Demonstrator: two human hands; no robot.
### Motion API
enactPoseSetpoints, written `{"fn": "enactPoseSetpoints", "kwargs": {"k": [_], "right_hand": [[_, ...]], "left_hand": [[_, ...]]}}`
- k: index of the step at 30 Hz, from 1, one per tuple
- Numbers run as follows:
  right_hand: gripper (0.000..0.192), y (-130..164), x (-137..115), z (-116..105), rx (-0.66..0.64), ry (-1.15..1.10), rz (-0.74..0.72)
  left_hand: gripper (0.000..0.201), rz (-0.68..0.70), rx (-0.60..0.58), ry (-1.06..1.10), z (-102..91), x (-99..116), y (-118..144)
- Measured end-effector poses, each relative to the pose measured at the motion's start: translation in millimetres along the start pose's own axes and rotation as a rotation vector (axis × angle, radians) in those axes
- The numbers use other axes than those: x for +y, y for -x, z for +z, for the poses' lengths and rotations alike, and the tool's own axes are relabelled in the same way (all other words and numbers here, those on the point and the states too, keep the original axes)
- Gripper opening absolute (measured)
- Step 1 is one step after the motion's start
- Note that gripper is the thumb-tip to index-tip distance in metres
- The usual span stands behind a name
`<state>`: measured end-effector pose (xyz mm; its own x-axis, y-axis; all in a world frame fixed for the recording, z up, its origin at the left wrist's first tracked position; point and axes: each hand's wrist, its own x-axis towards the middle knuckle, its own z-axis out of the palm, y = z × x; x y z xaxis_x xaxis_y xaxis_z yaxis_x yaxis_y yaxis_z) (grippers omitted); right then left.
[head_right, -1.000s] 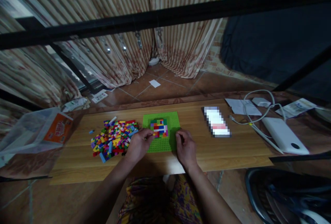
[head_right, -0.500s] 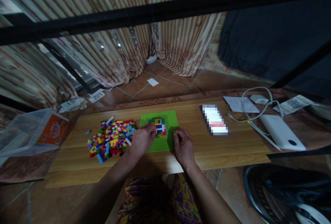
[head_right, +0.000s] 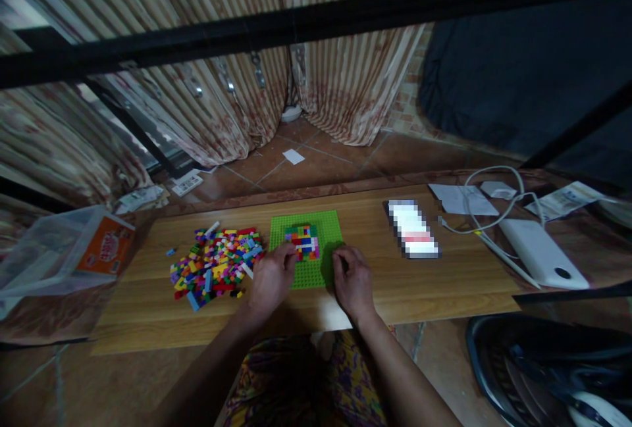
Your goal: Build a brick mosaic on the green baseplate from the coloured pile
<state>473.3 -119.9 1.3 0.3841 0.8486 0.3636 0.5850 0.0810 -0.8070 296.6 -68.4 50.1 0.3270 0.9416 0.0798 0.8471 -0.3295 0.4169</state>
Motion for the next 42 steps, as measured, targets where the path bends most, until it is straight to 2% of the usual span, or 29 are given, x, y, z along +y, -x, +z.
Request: {"fn": "enactPoseSetpoints", "kwargs": {"k": [4, 8, 16, 25, 29, 36, 39, 42], "right_hand": [[0.024, 0.4, 0.8, 0.5, 0.004, 0.0, 0.004], [0.025, 0.2, 1.1, 0.4, 0.0, -0.005, 0.001], [0.025, 0.4, -0.2, -0.4, -0.007, 0.016, -0.005], [0.025, 1.5, 2.0, 0.5, -0.02, 0.041, -0.011], [0.026, 1.3, 1.5, 0.5, -0.024, 0.052, -0.012], [0.026, 2.3, 2.5, 0.1, -0.031, 0.071, -0.022], [0.026, 2.8, 4.5, 0.2, -0.027, 0.068, -0.029], [0.027, 3.3, 6.3, 0.4, -0.025, 0.063, -0.03]], "left_hand": [[0.027, 0.073, 0.055, 0.052, 3.6, -3.9, 9.4], [0.036, 0.135, 0.048, 0.019, 7.9, -4.6, 14.8], [0.047, 0.174, -0.009, -0.106, 13.8, -6.5, 16.8], [0.055, 0.168, -0.138, -0.234, 7.0, 1.6, 15.5], [0.054, 0.162, -0.157, -0.271, 4.1, 5.9, 15.1], [0.055, 0.154, -0.086, -0.176, 3.6, 4.7, 25.0], [0.054, 0.15, -0.006, -0.084, 5.5, -3.4, 39.6], [0.041, 0.105, 0.099, -0.027, 4.5, -18.5, 60.8]]}}
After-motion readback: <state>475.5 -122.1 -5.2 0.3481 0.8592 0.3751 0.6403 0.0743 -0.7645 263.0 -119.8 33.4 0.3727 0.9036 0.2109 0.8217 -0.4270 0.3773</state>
